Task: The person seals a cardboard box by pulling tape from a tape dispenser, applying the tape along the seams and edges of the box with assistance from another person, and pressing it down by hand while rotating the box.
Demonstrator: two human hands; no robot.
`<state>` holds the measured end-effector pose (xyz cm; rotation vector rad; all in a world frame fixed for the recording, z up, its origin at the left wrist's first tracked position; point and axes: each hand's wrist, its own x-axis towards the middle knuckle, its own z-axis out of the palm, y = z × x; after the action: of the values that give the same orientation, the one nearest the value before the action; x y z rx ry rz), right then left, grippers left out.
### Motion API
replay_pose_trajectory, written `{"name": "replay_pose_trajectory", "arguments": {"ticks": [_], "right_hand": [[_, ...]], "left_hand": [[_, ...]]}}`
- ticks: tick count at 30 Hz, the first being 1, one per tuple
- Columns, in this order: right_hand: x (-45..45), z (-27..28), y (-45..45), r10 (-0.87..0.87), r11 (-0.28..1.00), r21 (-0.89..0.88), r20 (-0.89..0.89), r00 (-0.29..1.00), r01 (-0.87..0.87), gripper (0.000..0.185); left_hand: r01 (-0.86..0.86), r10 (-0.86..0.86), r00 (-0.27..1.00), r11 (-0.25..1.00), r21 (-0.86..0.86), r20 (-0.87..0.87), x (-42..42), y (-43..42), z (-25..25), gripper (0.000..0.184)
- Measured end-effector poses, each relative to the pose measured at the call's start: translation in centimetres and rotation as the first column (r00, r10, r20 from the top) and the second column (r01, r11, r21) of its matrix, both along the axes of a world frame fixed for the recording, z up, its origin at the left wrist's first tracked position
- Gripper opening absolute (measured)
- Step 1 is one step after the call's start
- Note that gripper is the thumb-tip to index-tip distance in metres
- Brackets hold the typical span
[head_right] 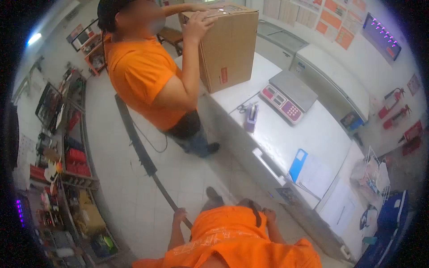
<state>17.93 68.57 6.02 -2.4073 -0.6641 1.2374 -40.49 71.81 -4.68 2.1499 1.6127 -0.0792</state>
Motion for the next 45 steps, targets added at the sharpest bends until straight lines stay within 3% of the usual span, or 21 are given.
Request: {"name": "replay_pose_trajectory", "arguments": {"ticks": [1,2,3,5,6,7,8,10,12,15,19,22,25,28,30,32,34,37,40,43,45], "right_hand": [[-0.6,-1.2,1.2,-0.009,0.995,0.104,0.009,1.000,0.008,0.032],[-0.9,-3.5,2.1,0.054,0.983,0.161,0.233,0.971,-0.093,0.032],[-2.4,-2.2,3.0,0.103,0.963,0.180,0.448,0.888,-0.202,0.032],[-4.4,3.9,5.9,-0.097,0.952,0.302,0.145,0.985,0.050,0.030],[-3.2,1.6,6.9,-0.136,0.936,0.314,-0.101,0.986,0.162,0.029],[-3.2,3.3,9.0,-0.053,0.847,0.502,-0.247,0.967,0.174,0.030],[-3.9,5.7,11.4,-0.128,0.892,0.416,-0.146,0.981,0.179,0.032],[-4.1,6.6,15.3,-0.183,0.845,0.471,-0.188,0.965,0.252,0.033],[-2.5,5.7,18.8,-0.121,0.880,0.436,-0.176,0.977,0.188,0.034],[-4.3,11.5,23.7,-0.137,0.846,0.474,-0.251,0.958,0.245,0.030],[-5.1,12.7,28.1,-0.143,0.827,0.480,-0.326,0.934,0.294,0.029],[-5.6,12.6,31.6,-0.109,0.844,0.454,-0.378,0.919,0.287,0.029],[-5.5,11.0,34.8,-0.064,0.842,0.470,-0.399,0.915,0.264,0.028],[-4.1,7.6,37.3,-0.002,0.832,0.516,-0.369,0.930,0.206,0.025],[-3.3,5.3,38.8,0.009,0.858,0.496,-0.278,0.961,0.135,0.027],[-2.9,5.5,39.1,0.034,0.887,0.446,-0.320,0.947,0.119,0.029],[-1.3,2.7,39.2,0.051,0.870,0.475,-0.349,0.936,0.130,0.033],[-1.2,3.2,39.2,0.068,0.870,0.477,-0.369,0.927,0.126,0.028],[-0.8,1.7,39.0,0.039,0.849,0.498,-0.390,0.920,0.175,0.025],[-1.4,2.9,39.5,0.036,0.850,0.499,-0.375,0.926,0.169,0.023],[-1.6,3.0,39.7,0.026,0.850,0.503,-0.334,0.942,0.155,0.022]], "left_hand": [[0.087,-0.076,0.993,0.988,0.127,-0.091,-2.1,3.3,0.4,0.021],[-0.368,0.442,0.865,0.880,-0.301,0.235,-1.9,6.1,3.0,0.022],[-0.657,0.891,0.306,0.452,-0.604,0.335,-1.9,9.0,4.9,0.024],[-0.551,0.595,0.687,0.801,-0.234,0.418,-5.0,12.8,2.4,0.030],[-0.591,0.675,0.561,0.732,-0.340,0.478,-5.0,14.7,4.1,0.030],[-0.593,0.751,0.439,0.654,-0.469,0.493,-4.9,16.6,5.8,0.030],[-0.581,0.759,0.395,0.642,-0.500,0.517,-4.7,17.0,5.8,0.031],[-0.565,0.809,0.314,0.580,-0.587,0.498,-4.2,17.2,5.7,0.031],[-0.560,0.881,0.242,0.468,-0.683,0.406,-2.5,16.4,6.5,0.031],[-0.513,0.910,0.288,0.409,-0.754,0.298,-0.6,12.5,4.4,0.024],[-0.445,0.927,0.230,0.370,-0.815,0.295,0.8,5.1,3.7,0.019],[-0.465,0.902,0.342,0.405,-0.788,0.262,0.8,0.7,3.2,0.019],[-0.499,0.738,0.667,0.545,-0.674,0.104,0.9,-1.8,3.4,0.019],[-0.560,0.676,0.734,0.550,-0.620,-0.064,1.9,-1.6,3.8,0.019],[-0.639,0.845,0.533,0.372,-0.673,-0.040,2.8,-0.2,4.1,0.019],[-0.521,0.978,-0.093,0.111,-0.846,0.185,2.6,0.7,3.4,0.020],[-0.618,0.991,-0.117,-0.027,-0.786,0.058,4.0,4.6,3.3,0.022],[-0.663,0.982,-0.002,0.139,-0.736,0.187,6.0,9.2,6.5,0.039],[-0.653,0.952,0.048,0.258,-0.712,0.301,7.4,12.1,7.3,0.038],[-0.684,0.952,0.092,0.274,-0.675,0.293,8.8,12.9,6.9,0.029],[-0.659,0.961,0.049,0.235,-0.715,0.271,9.1,11.9,5.7,0.029]]}}
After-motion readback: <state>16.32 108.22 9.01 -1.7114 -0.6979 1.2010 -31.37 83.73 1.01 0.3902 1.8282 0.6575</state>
